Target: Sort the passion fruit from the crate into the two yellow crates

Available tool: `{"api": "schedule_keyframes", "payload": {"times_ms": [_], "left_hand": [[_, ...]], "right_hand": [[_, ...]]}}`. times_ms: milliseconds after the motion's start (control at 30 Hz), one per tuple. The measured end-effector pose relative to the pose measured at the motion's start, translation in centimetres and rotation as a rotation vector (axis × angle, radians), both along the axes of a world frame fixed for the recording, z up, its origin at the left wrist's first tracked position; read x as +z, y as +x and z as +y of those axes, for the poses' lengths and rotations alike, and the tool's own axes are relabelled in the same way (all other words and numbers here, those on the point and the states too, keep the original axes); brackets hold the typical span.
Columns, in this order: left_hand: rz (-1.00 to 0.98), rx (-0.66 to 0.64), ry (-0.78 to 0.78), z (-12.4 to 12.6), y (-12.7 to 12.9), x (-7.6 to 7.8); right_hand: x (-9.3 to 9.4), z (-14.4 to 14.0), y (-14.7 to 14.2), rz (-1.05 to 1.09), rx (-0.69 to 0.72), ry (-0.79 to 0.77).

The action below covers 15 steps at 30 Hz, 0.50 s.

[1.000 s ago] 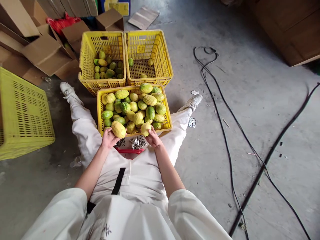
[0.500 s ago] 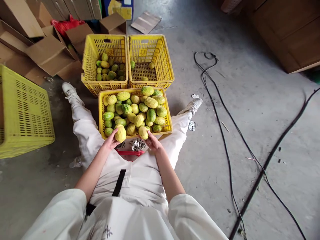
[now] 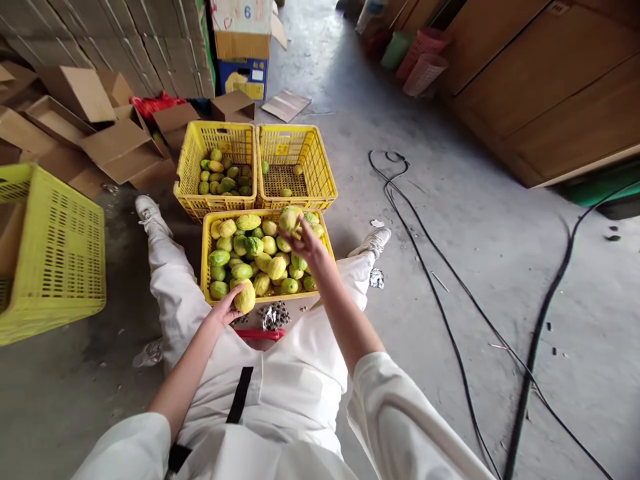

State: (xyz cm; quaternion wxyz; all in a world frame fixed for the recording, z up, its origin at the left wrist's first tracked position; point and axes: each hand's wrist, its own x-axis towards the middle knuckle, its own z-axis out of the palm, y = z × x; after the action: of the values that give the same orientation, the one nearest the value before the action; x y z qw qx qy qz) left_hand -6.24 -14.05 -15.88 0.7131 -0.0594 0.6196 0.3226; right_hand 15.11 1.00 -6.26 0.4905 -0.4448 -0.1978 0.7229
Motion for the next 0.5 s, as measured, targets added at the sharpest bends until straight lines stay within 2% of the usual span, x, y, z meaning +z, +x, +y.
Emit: {"api": "schedule_keyframes", "payload": {"times_ms": [67, 100, 167, 200, 267, 367, 433, 467, 500], "left_hand": [[-0.003, -0.011, 0.012, -0.1, 0.0, 0.0], [-0.006, -0.017, 0.017, -0.1, 0.1, 0.0], [-0.012, -0.028, 0.023, -0.2, 0.2, -0.1], [-0.012, -0.032, 0.022, -0.2, 0.3, -0.1], [-0.005, -0.034, 0.015, -0.2, 0.4, -0.1], [-0.005, -0.021, 0.002, -0.1, 0.6, 0.0], [-0.009, -0.007, -0.001, 0.0, 0.5, 0.0], [-0.012, 0.003, 0.000, 0.0, 0.5, 0.0], [-0.019, 0.023, 0.002, 0.0, 0.5, 0.0]], "right_hand": [[3.4, 3.6, 0.3, 0.112, -0.004, 0.012], [4.9, 4.7, 0.4, 0.174, -0.032, 0.092], [6.3, 5.0, 0.4, 0.164, -0.100, 0.295], [6.1, 4.1, 0.3, 0.124, -0.118, 0.380], [3.6, 0.7, 0.0, 0.002, -0.060, 0.477], [-3.8, -6.4, -0.5, -0.430, 0.210, 0.423], [-9.0, -10.6, -0.7, -0.595, 0.306, 0.391], [-11.2, -12.3, -0.7, -0.879, 0.426, 0.488], [-12.9, -13.5, -0.7, -0.973, 0.476, 0.523]]}}
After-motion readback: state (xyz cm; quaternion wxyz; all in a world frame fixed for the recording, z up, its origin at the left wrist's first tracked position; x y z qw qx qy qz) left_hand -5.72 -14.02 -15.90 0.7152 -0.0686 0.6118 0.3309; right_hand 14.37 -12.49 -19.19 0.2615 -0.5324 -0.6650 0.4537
